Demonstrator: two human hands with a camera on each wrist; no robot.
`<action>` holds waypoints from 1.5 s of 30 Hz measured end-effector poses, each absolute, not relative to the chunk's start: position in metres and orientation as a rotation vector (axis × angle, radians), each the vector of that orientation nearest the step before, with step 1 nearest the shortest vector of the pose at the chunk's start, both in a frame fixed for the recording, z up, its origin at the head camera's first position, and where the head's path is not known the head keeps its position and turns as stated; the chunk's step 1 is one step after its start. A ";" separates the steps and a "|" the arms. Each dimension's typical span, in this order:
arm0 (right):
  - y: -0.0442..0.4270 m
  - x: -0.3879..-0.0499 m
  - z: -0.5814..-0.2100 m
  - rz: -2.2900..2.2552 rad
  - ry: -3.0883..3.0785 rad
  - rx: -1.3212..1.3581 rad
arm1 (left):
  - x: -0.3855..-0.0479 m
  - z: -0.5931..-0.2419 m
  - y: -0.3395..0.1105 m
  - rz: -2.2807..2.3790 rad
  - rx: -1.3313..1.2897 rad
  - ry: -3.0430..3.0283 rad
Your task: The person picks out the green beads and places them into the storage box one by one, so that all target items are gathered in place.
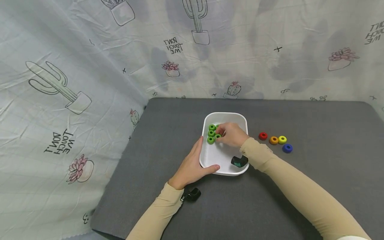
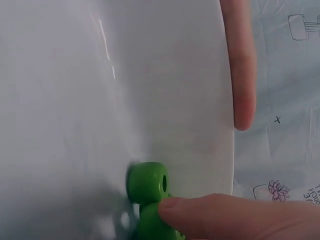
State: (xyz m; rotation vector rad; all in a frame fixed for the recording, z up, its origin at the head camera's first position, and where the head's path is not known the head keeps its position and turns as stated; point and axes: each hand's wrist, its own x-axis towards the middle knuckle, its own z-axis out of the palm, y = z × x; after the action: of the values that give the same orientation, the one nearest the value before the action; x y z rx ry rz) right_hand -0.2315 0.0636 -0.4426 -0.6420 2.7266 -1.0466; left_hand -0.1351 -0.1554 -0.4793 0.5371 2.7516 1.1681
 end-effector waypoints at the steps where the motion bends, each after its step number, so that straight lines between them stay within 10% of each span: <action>1: 0.063 -0.232 -0.444 -1.035 2.728 -0.645 | -0.135 -0.479 -0.155 1.170 0.536 2.751; 45: 0.123 -0.196 -0.406 -1.326 2.829 -0.446 | -0.134 -0.478 -0.155 1.202 0.513 2.715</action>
State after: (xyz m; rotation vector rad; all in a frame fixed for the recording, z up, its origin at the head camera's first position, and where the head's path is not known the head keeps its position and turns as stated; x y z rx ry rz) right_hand -0.1957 0.1234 -0.4062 -0.4456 2.8294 -1.3265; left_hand -0.1345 -0.1547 -0.4784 0.5126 2.7146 1.2023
